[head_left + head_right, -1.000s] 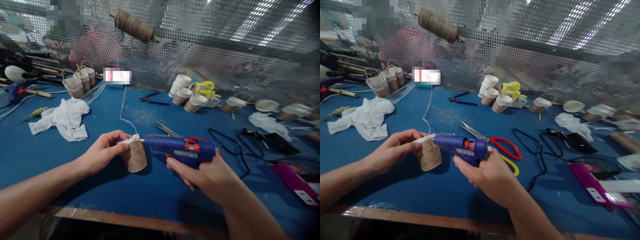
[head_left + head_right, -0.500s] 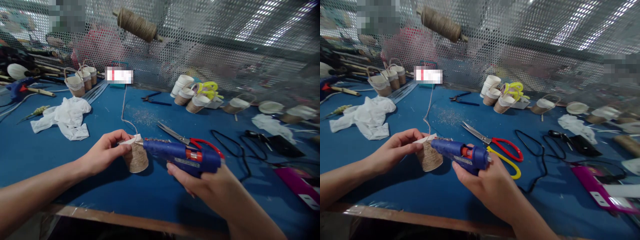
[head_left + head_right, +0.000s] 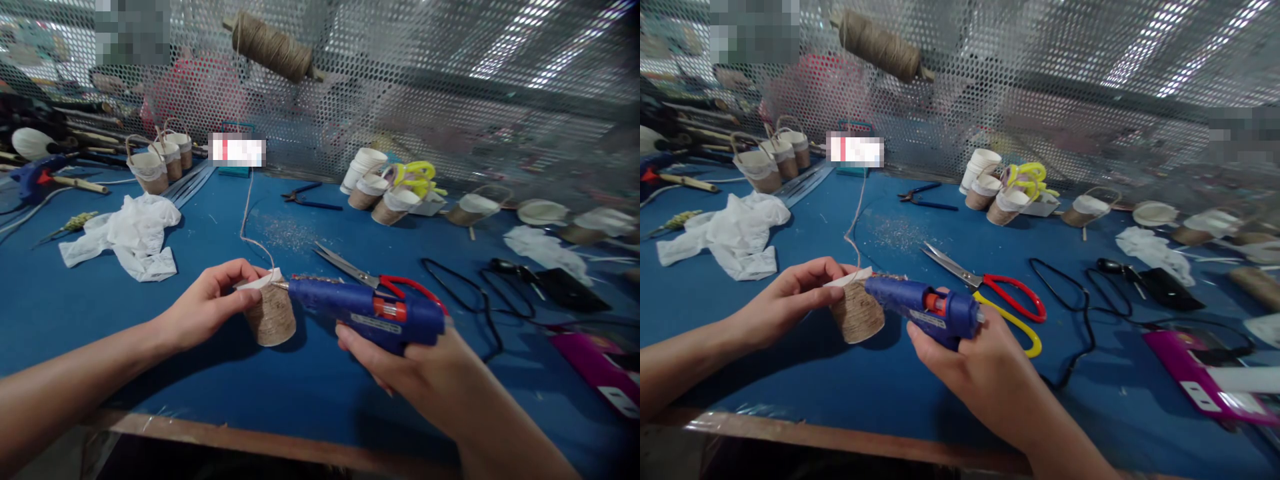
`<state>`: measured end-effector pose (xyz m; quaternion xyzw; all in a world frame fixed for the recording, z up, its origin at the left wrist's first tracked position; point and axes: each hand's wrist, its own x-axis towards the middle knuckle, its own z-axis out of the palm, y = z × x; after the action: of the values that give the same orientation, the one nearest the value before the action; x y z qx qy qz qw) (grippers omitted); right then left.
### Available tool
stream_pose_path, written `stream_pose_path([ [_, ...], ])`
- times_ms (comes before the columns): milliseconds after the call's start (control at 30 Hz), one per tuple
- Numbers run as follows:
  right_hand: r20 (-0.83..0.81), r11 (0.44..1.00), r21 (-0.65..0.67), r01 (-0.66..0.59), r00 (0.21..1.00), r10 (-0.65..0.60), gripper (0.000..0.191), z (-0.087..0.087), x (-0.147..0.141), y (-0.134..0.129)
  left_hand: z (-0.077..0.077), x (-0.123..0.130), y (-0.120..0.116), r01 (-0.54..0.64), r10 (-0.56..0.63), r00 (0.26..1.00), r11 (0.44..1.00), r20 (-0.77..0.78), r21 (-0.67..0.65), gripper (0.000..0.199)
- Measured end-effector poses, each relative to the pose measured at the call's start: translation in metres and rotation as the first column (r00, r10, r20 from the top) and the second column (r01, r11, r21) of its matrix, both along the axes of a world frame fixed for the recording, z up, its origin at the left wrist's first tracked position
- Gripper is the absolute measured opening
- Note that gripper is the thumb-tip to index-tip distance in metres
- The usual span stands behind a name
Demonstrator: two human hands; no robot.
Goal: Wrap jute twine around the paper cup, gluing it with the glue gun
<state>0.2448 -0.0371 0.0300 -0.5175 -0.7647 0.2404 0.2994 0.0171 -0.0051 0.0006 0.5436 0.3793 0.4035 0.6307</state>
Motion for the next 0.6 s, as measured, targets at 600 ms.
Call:
stream_pose_path([
  [600, 0.068, 1.0, 0.007, -0.03, 0.997, 0.03, 0.021, 0.0037, -0.0018, -0.0042, 0.0006, -0.0005, -0.002, 0.005, -0.005, 0.999, 1.0, 0.048, -0.01, 0.01],
])
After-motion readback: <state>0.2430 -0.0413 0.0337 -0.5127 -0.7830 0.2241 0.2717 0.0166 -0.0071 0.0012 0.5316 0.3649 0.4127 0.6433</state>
